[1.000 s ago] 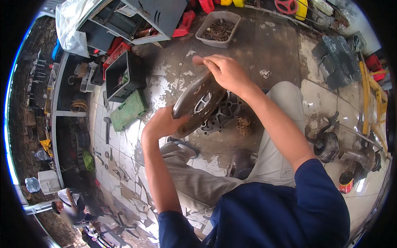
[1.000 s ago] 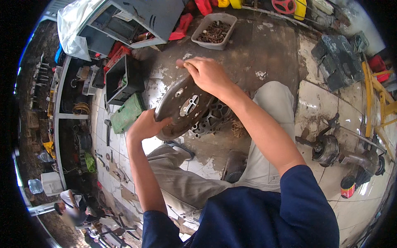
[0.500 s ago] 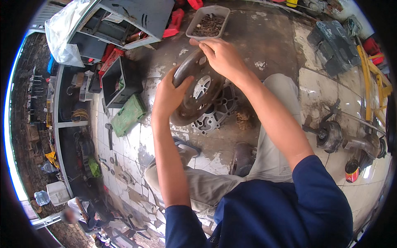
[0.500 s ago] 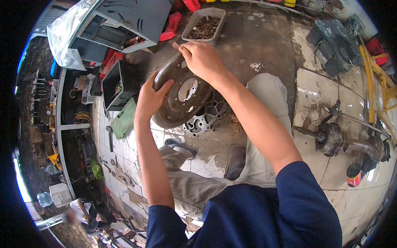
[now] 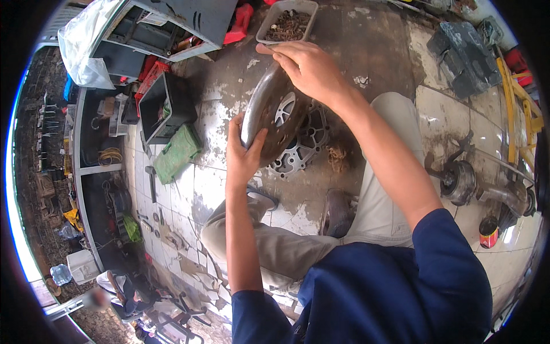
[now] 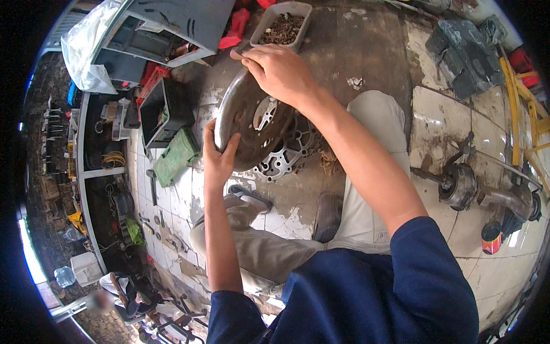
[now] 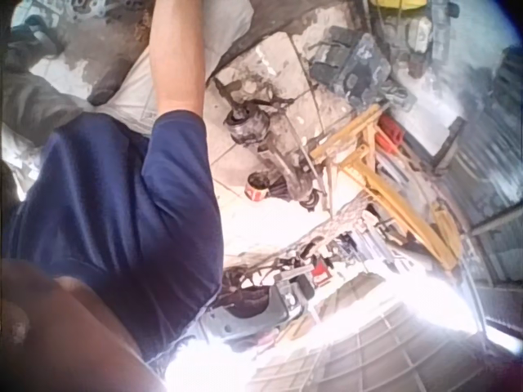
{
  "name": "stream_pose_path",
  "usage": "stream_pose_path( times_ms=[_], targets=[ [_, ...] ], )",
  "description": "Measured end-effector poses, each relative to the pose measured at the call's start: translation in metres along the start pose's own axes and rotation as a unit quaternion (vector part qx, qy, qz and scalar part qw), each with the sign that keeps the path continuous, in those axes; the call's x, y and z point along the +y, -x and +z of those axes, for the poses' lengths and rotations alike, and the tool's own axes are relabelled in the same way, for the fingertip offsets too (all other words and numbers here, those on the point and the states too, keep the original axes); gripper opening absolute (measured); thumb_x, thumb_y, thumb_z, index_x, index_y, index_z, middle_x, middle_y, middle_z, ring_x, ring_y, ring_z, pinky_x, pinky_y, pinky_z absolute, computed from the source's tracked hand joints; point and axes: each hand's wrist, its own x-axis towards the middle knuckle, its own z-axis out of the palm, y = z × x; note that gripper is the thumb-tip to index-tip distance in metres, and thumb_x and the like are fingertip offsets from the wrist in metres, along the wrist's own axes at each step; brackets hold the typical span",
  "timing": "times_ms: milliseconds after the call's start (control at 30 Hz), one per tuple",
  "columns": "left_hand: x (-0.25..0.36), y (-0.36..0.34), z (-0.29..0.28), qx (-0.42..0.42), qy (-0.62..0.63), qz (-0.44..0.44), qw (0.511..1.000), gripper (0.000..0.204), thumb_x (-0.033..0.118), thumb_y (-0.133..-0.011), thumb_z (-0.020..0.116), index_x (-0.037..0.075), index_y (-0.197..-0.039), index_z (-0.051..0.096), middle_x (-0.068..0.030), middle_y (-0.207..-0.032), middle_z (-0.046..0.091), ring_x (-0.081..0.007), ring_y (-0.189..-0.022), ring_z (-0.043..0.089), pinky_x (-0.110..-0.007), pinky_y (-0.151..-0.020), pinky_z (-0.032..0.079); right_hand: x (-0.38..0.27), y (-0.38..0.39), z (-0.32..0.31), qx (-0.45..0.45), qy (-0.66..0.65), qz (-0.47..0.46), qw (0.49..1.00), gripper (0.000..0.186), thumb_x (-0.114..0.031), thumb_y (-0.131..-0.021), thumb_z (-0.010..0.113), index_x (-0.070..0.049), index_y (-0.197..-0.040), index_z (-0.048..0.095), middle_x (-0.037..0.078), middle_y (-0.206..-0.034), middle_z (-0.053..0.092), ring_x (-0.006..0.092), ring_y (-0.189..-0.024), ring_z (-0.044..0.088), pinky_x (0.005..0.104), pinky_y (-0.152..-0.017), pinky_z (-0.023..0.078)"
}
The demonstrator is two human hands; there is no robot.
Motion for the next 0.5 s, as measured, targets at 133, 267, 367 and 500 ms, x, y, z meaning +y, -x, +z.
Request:
stream_pose_path(
  times_ms=[133, 267, 367, 500],
  targets=[
    [0.009, 0.008, 0.011, 0.049, 0.073, 0.045, 0.995, 0.054, 0.013, -0.094, 0.072, -0.002, -0.14, 0.049, -0.0125, -0.121, 0.065, -0.0192, -0.108, 0.06, -0.032, -0.096, 0.048, -0.006, 0.0, -0.008, -0.014, 0.0, 0.017, 1.0, 0.025, -0.023, -0.098, 0.061, -0.003, -0.103, 0.074, 0.014, -0.105, 0.074, 0.0332, -0.1, 0.07, 0.0435, -0.088, 0.056],
    [-0.023, 0.021, 0.007, 0.044, 0.068, -0.06, 0.995, 0.051, 0.017, -0.092, 0.073, -0.001, -0.136, 0.054, -0.0135, -0.108, 0.069, -0.0184, -0.1, 0.064, -0.032, -0.09, 0.05, -0.011, 0.001, -0.008, -0.019, -0.01, 0.006, 1.0, 0.026, -0.024, -0.099, 0.061, -0.003, -0.104, 0.074, 0.014, -0.107, 0.074, 0.033, -0.1, 0.069, 0.0436, -0.089, 0.055],
    [-0.025, 0.022, 0.009, 0.056, 0.033, -0.096, 0.993, 0.038, 0.02, -0.093, 0.073, -0.002, -0.123, 0.062, -0.0092, -0.096, 0.069, -0.0154, -0.087, 0.061, -0.03, -0.08, 0.049, -0.01, 0.001, -0.002, -0.008, -0.012, -0.004, 1.0, 0.025, -0.023, -0.099, 0.061, -0.003, -0.104, 0.074, 0.013, -0.109, 0.074, 0.033, -0.103, 0.069, 0.0438, -0.091, 0.054],
    [-0.03, 0.024, 0.012, 0.033, 0.046, -0.101, 0.993, 0.031, 0.022, -0.094, 0.073, -0.002, -0.112, 0.064, -0.0059, -0.087, 0.065, -0.0125, -0.079, 0.055, -0.029, -0.072, 0.047, -0.014, 0.004, 0.001, -0.001, -0.002, -0.068, 0.998, 0.024, -0.021, -0.099, 0.061, -0.001, -0.103, 0.074, 0.013, -0.109, 0.074, 0.0331, -0.104, 0.068, 0.0443, -0.091, 0.053]
  ],
)
